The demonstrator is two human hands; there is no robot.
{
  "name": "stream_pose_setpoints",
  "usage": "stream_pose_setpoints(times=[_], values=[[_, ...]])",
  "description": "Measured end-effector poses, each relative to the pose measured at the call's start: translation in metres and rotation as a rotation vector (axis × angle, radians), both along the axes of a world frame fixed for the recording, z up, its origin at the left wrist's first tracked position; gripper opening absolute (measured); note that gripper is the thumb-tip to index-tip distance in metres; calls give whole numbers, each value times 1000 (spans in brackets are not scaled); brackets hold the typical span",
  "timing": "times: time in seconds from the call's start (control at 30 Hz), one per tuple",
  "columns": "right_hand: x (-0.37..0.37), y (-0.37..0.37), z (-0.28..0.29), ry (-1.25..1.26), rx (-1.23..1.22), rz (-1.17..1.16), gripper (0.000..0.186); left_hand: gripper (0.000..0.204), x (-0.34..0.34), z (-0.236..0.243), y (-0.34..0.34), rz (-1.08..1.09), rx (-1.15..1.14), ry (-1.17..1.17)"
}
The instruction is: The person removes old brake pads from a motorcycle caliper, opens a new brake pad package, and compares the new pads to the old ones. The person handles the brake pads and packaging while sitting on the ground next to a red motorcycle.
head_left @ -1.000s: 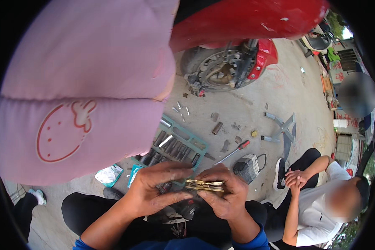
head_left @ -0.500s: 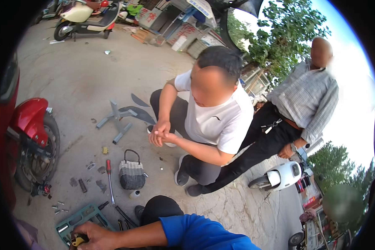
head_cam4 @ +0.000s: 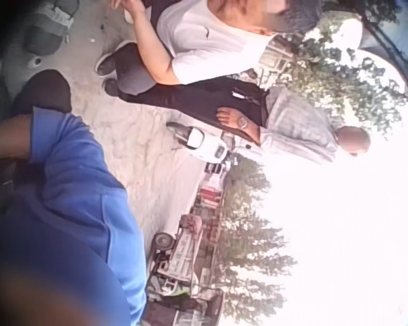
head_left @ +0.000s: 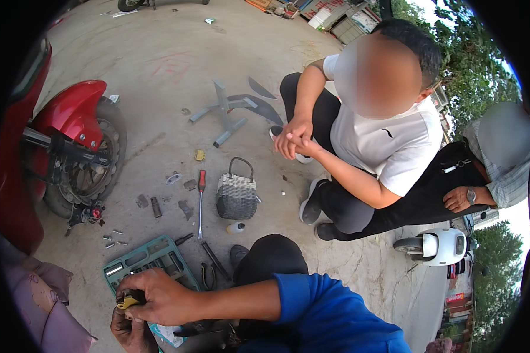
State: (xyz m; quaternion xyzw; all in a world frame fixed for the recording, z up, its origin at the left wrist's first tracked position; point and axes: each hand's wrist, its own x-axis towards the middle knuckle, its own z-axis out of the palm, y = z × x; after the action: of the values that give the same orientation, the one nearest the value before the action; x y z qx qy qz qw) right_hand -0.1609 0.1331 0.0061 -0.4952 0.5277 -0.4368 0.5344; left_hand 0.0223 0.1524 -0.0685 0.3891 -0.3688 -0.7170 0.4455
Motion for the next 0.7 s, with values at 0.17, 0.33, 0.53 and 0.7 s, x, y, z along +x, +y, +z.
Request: stream_pose_setpoints(times=[0.17,0.33,0.53,0.7], values=[[1,-17,-2,-25,12,51,29,34,1,1,-4,72,27,59],[4,-22,-8,-123,-48,105,29,30,11,-2,-6,101,-99,-71],[-8,-11,-8,-127,-18,194,31,29,5,6,17,139,-77,-171],[-19,20,2,-175,121,193,31,30,-6,35,45,92,39,-243]])
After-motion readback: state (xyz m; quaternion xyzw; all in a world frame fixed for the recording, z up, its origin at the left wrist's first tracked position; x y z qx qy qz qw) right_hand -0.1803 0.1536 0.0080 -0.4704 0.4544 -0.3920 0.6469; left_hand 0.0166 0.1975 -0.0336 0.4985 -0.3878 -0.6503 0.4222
